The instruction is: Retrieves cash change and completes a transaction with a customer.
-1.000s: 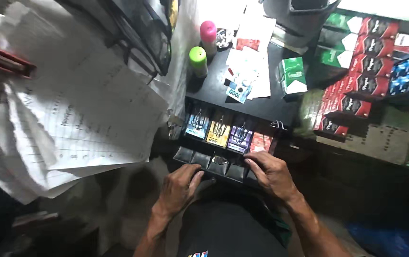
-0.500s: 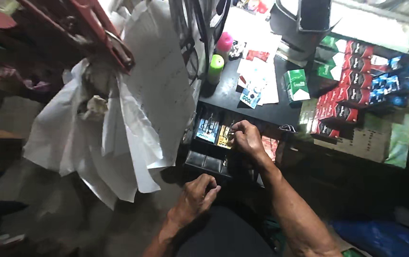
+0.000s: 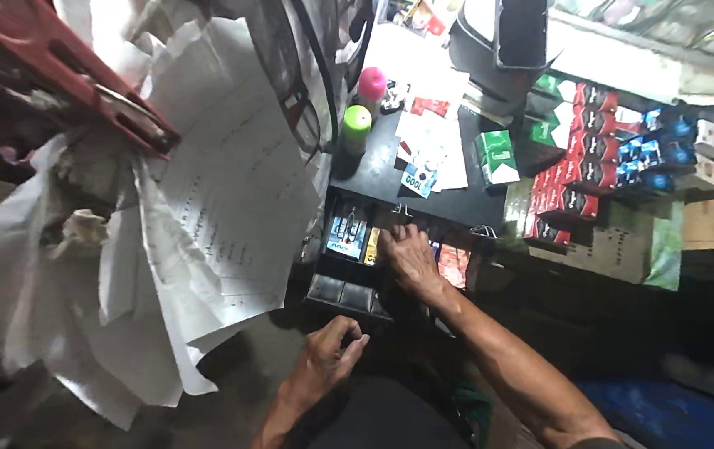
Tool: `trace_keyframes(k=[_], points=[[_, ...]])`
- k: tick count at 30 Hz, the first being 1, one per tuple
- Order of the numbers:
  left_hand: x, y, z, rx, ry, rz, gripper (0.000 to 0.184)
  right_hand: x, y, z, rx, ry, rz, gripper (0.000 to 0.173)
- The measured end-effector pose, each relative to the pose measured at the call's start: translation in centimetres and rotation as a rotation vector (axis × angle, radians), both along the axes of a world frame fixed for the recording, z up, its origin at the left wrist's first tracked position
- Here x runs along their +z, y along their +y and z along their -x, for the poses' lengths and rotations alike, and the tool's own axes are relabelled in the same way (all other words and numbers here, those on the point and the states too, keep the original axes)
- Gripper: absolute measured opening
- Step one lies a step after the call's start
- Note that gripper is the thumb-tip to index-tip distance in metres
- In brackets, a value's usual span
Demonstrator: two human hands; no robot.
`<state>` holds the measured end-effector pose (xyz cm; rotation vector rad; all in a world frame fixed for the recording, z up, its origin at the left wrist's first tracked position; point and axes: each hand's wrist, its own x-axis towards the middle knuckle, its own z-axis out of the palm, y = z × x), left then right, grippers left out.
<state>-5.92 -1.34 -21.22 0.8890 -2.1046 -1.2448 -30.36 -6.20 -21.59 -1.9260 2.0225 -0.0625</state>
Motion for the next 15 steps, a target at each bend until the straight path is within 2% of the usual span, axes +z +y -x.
trace_keyframes(k=[3,8,11,13,15], points=[[0.0,0.4,0.2,0.014,0.0,-0.012,0.013,-1.6,-0.9,0.4,0.033,0.113,0.035,0.031],[-0.2,0.6,0.4,0.056,0.037,-0.066,0.014,-3.1,-0.2,1.2,0.025,-0.021,0.247,0.013],[0.5,-0.3,0.8,0.124,0.103,-0.186,0.017,-2.6,0.7,1.9,0.022,-0.155,0.397,0.013],[1.0,-1.4,1.3,0.168,0.16,-0.32,0.028,-0.6,2.6,2.1,0.017,-0.257,0.543,0.019],[1.0,-2.8,1.9,0.149,0.174,-0.413,0.053,1.6,5.4,1.3,0.039,-0.385,0.631,0.02]])
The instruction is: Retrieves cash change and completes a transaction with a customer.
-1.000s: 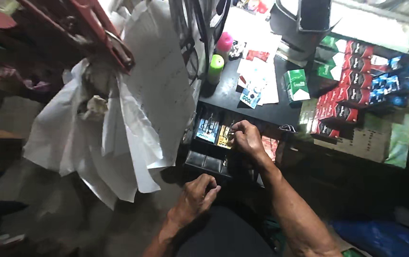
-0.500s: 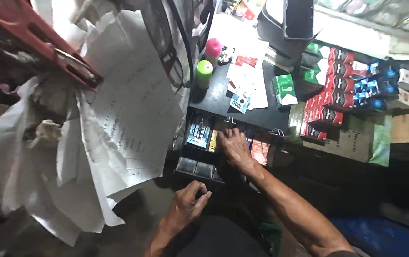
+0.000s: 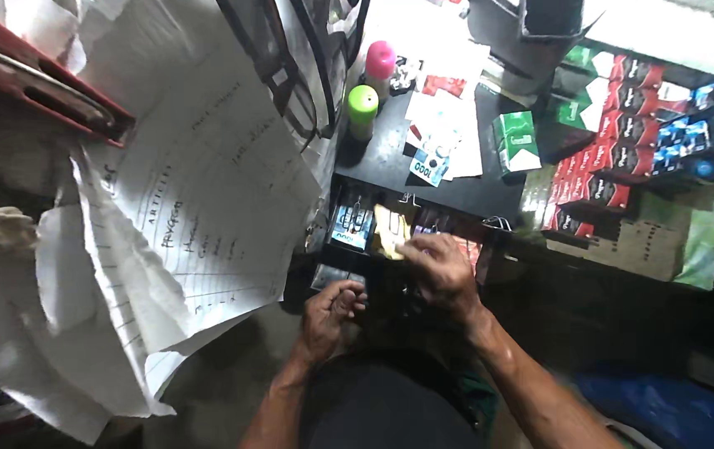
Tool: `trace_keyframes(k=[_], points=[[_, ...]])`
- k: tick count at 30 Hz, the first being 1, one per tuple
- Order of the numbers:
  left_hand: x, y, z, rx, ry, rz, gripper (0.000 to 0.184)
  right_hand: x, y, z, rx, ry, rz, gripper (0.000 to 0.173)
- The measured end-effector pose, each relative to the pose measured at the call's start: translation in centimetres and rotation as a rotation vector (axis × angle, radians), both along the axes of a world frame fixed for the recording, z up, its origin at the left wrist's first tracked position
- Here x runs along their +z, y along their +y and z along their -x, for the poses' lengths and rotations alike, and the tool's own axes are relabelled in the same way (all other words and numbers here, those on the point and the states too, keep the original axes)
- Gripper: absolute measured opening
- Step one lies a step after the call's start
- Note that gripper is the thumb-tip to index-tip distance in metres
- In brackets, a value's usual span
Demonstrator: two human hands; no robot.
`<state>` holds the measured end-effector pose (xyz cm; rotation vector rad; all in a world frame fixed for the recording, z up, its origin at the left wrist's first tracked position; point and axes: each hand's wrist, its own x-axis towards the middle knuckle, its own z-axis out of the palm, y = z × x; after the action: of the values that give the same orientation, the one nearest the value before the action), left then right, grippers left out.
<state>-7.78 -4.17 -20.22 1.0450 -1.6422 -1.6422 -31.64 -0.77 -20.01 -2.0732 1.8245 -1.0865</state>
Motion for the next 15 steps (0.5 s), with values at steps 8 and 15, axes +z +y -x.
trace_keyframes(k=[8,15], points=[[0.3,0.2,3.4,0.01,0.133,0.068,0.027,2.2,5.9,-1.1,0.18,-0.375,-0.099,0.032],[4.4,6.0,-1.2,-0.461,0.237,0.097,0.029,2.7,1.1,3.8,-0.355,-0.021,-0.59,0.031]])
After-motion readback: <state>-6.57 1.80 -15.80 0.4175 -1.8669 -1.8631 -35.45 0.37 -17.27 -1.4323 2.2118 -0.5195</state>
